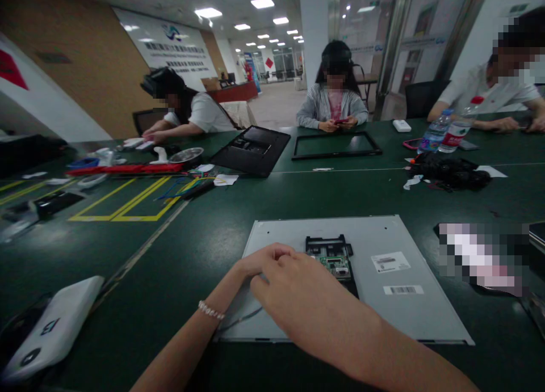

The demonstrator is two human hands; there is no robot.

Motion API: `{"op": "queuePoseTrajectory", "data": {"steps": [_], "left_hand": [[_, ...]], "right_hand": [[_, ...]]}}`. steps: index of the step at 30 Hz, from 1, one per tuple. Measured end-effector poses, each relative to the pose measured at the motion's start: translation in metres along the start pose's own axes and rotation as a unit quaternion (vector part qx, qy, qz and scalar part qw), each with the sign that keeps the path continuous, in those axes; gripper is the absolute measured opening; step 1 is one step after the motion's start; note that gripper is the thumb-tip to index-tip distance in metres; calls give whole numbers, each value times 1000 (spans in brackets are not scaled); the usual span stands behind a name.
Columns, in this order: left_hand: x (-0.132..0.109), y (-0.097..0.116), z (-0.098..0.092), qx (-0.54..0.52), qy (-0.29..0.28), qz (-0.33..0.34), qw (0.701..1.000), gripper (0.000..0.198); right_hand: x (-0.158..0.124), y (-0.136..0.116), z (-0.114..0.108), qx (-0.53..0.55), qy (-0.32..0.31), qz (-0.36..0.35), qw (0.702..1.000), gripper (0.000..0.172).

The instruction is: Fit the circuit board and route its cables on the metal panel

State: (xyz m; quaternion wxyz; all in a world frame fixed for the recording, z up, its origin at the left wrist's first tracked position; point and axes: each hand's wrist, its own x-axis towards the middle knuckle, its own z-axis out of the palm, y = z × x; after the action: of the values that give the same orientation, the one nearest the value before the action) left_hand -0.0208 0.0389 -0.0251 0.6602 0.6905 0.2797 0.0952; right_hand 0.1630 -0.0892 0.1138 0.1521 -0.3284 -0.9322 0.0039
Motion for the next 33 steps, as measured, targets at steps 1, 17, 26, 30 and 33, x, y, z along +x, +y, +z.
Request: {"op": "queuePoseTrajectory", "data": {"steps": [1,17,26,30,33], "left_hand": [[1,-1,-1,1,3,2,1000,19],[5,-11,1,-50,-21,1,999,23],[7,-16,4,-76,-29,9,997,23],[7,-16,4,-84,-37,5,996,25],[7,-13,5,-80,-38,3,996,24]], "right_hand": [[3,4,7,12,-21,11,1000,16],[-21,5,138,-77,102,139,982,22],[-28,5,146,-79,122,179,973,21],[-33,10,141,-70,117,175,975,12],[-36,14,136,-70,122,151,978,13]]}}
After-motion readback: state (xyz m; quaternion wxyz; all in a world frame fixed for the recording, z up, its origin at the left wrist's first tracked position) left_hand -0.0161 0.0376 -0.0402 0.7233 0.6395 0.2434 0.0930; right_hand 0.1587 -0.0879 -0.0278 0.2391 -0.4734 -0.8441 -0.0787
